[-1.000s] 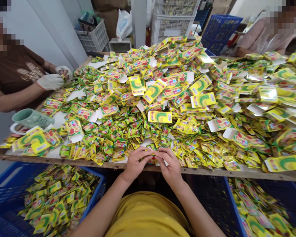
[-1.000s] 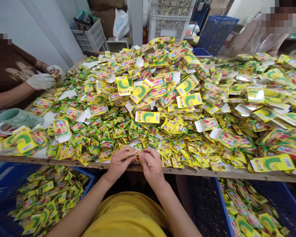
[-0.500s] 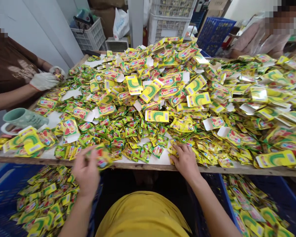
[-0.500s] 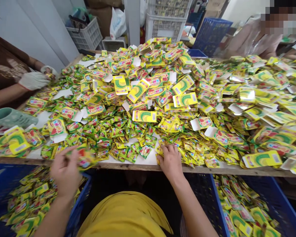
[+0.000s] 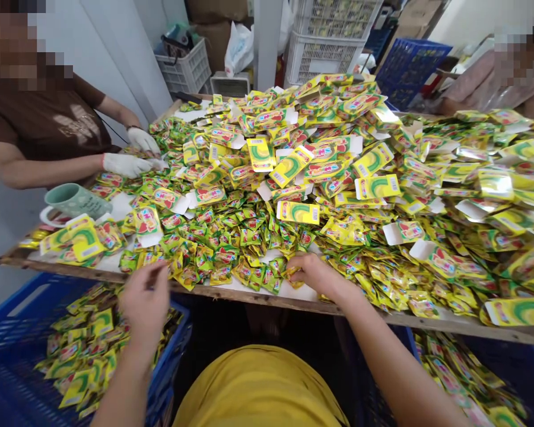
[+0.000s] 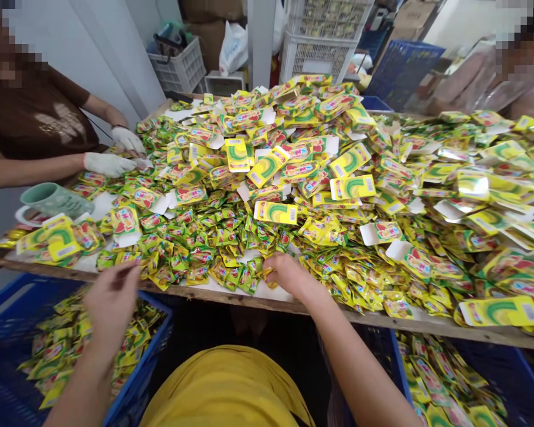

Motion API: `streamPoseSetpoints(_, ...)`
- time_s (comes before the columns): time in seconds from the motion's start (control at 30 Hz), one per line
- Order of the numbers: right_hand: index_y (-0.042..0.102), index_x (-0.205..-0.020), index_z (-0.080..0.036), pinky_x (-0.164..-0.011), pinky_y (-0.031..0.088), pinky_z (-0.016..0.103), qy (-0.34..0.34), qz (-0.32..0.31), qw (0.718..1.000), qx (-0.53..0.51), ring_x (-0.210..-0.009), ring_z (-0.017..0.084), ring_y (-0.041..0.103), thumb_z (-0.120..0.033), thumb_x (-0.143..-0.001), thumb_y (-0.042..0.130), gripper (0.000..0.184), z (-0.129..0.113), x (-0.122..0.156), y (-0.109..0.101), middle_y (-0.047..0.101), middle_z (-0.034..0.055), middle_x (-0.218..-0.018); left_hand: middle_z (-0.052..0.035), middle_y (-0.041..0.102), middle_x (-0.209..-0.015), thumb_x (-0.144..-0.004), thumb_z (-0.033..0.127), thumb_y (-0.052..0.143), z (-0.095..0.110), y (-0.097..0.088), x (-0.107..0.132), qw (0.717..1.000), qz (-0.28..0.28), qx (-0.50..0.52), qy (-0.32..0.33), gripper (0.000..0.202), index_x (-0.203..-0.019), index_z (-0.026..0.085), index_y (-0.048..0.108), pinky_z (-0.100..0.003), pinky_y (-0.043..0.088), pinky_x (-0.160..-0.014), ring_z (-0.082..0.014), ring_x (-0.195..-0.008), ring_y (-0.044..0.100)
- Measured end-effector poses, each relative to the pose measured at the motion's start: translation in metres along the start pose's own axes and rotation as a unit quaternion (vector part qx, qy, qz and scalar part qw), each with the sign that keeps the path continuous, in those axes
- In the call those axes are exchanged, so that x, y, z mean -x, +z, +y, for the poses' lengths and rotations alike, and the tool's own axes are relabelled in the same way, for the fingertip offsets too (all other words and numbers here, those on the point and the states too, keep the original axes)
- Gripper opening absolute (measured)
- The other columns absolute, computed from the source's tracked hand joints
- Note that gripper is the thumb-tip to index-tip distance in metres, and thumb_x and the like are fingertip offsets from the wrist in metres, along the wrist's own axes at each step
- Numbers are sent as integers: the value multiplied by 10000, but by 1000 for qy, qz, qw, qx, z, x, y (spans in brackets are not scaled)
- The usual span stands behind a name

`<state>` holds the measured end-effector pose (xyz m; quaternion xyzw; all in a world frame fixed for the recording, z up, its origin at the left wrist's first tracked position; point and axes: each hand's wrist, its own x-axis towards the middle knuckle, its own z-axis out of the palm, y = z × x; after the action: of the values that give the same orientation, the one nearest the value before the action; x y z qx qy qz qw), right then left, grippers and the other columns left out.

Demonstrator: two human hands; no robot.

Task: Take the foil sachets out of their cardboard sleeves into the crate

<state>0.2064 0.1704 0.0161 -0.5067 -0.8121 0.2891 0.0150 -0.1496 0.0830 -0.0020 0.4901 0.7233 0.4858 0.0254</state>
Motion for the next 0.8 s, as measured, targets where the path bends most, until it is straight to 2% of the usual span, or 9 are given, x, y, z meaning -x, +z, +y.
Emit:
streamPoseSetpoints(0.1,630,-936,-191,-746,445,271,49,42,997,43,-863,204,631,-106,-674,740,296,-7,-12,10,672,52,-926,-34,691,-883,-862,248,552,72,57,-3,975,-153,95,127,151,-896,185,685,-299,515,-791,-165,-826,643)
streamPoseSetpoints(0.17,597,-993,-158,-778,437,319,85,80,991,71,-924,253,606,-113,-688,732,337,-11,-10,15,653,116,-971,-49,691,-890,-877,198,523,108,90,-7,946,-214,134,205,162,-897,184,684,-300,506,-813,-166,-857,637)
streamPoseSetpoints(0.27,574,-1028,-131,-838,416,375,120,126,980,93,-993,299,563,-139,-731,704,324,-18,-1,22,633,166,-1006,-81,671,-1031,-857,174,546,145,136,-19,919,-254,102,285,194,-1015,182,659,-355,463,-910,-206,-1010,588)
streamPoseSetpoints(0.37,563,-1054,-130,-836,426,364,140,147,975,88,-967,288,568,-169,-752,695,332,-22,7,29,643,145,-972,-127,560,-1262,-768,224,659,175,173,-34,899,-275,-8,341,472,-1227,183,554,-445,397,-956,-291,-1203,452)
streamPoseSetpoints(0.43,570,-1042,-143,-829,436,346,140,162,974,73,-969,276,566,-191,-762,691,309,-22,13,36,642,128,-972,-157,510,-1305,-720,244,696,189,190,-42,879,-290,-68,373,606,-1288,166,499,-478,377,-940,-333,-1238,400)
streamPoseSetpoints(0.53,594,-962,-175,-834,437,343,102,206,973,31,-998,272,548,-203,-774,677,207,-19,26,50,626,118,-1001,-176,499,-1289,-730,238,667,198,201,-46,857,-303,-118,401,568,-1267,143,509,-484,372,-906,-345,-1187,429)
streamPoseSetpoints(0.6,591,-920,-185,-788,446,336,77,226,971,-22,-925,256,568,-207,-790,654,146,-14,36,57,633,99,-955,-181,455,-1338,-744,227,639,195,199,-47,847,-317,-137,405,535,-1258,148,515,-474,374,-890,-340,-1160,449)
streamPoseSetpoints(0.7,579,-927,-194,-648,444,296,87,265,949,-148,-689,192,568,-285,-809,642,162,-3,47,52,641,31,-802,-172,420,-1382,-745,205,619,188,180,-47,830,-342,-145,417,513,-1247,164,521,-460,373,-885,-334,-1157,456)
streamPoseSetpoints(0.8,555,-1108,-205,-605,436,277,92,359,893,-254,-661,166,554,-377,-774,678,395,9,51,30,649,24,-889,-149,551,-1243,-752,231,624,186,146,-45,801,-375,-114,453,520,-1256,170,511,-439,379,-890,-320,-1127,479)
